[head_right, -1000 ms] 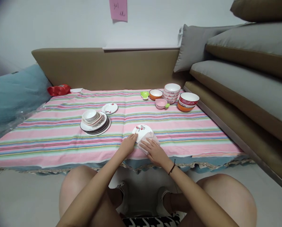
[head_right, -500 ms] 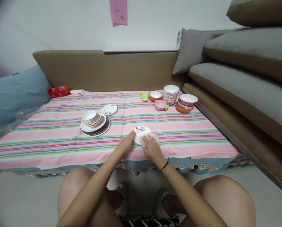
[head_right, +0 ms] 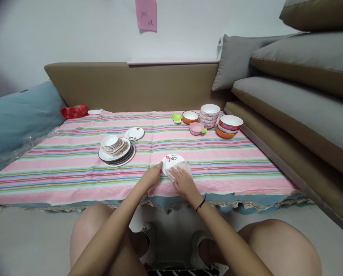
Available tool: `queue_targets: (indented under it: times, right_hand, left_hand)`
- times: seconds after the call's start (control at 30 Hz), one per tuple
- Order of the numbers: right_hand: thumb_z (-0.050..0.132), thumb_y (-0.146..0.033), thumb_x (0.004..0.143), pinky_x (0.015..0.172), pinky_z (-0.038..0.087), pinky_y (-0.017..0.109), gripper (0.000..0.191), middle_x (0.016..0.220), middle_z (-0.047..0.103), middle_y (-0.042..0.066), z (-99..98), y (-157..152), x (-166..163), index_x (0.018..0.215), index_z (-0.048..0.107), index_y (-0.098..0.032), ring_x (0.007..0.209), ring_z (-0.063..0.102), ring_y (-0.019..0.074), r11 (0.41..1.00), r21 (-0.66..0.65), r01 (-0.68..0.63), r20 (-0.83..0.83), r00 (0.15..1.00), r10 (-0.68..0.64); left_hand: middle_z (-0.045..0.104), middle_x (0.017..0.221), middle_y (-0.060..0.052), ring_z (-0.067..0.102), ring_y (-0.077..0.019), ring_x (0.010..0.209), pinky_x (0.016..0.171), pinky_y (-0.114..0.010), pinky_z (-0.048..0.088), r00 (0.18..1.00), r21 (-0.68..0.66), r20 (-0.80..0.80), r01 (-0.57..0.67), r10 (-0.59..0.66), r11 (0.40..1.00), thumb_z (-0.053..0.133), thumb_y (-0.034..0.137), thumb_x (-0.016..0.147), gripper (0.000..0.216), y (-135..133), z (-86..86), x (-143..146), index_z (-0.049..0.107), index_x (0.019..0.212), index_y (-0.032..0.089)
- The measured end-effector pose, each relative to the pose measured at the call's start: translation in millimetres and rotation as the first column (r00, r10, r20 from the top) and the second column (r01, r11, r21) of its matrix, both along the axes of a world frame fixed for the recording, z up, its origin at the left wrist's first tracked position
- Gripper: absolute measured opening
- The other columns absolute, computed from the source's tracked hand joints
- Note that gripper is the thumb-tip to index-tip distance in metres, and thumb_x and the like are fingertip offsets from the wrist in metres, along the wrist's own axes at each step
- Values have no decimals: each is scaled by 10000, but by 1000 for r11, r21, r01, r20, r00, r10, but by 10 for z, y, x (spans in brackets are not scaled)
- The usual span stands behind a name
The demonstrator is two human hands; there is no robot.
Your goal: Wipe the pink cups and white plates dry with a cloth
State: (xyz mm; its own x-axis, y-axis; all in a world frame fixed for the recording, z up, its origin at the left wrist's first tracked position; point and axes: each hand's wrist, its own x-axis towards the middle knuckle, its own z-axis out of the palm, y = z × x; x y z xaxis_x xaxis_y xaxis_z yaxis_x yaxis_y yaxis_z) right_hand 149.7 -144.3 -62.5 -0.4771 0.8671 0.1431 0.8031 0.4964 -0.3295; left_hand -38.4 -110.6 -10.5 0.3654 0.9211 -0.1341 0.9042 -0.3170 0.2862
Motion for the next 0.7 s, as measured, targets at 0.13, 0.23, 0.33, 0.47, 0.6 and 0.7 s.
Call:
queue_targets:
  times: [0.13, 0.23, 0.33, 0.47, 0.6, 0.7]
  right_hand:
    - [372, -190, 877, 1152, 229, 527, 559, 1506, 394, 61, 0, 122, -309, 1434, 417, -167, 1426, 264, 301, 989, 10, 147, -26, 989, -147]
    - [379, -183, 871, 1160, 231, 504, 556, 1493, 419, 25, 38, 95, -311, 1425, 432, -181, 1425, 268, 289, 1000, -18, 17, -47, 999, -18]
    - [395, -171, 856, 1167, 245, 475, 568, 1495, 415, -14, 73, 4, -66, 1419, 441, -231, 1412, 301, 257, 984, -9, -177, -38, 984, 177]
    - [385, -166, 857, 1161, 263, 476, 573, 1481, 437, 36, 67, 30, 120, 1427, 427, -193, 1398, 332, 247, 997, 18, -73, -2, 997, 73]
    - [366, -190, 891, 1157, 251, 506, 535, 1502, 401, 68, 19, 156, -79, 1421, 437, -159, 1422, 279, 281, 997, 33, 64, 10, 998, -64]
    - [363, -193, 897, 1165, 242, 495, 546, 1505, 399, 50, -1, 133, -103, 1441, 404, -168, 1427, 270, 264, 999, 41, -18, -2, 1000, 18]
  left_hand:
    - [562, 1313, -194, 555, -227, 1193, 998, -340, 425, 999, 12, -46, 10, -9, 1000, 333, 37, 856, 549, -7, 8, -5, 350, 1403, 90]
    - [601, 1242, -204, 593, -234, 1131, 948, -347, 460, 997, 35, -79, 1, 1, 999, 342, 58, 877, 524, -8, 13, -6, 337, 1400, 85]
    - [627, 1173, -209, 627, -245, 1058, 903, -363, 484, 995, 59, -102, 1, 5, 998, 338, 75, 898, 484, -17, 16, -3, 359, 1382, 78]
    - [567, 1310, -170, 552, -211, 1204, 1002, -341, 432, 993, 80, -111, 57, -48, 995, 325, 39, 906, 465, -26, 1, 5, 425, 1352, 124]
    - [490, 1402, -175, 480, -213, 1291, 1052, -352, 400, 989, 96, -125, 94, -82, 991, 347, 24, 900, 427, -24, -46, 18, 496, 1292, 99]
    - [462, 1425, -177, 470, -234, 1302, 1049, -399, 412, 987, 114, -133, 102, -86, 988, 356, 33, 901, 433, -18, -85, 26, 490, 1307, 105]
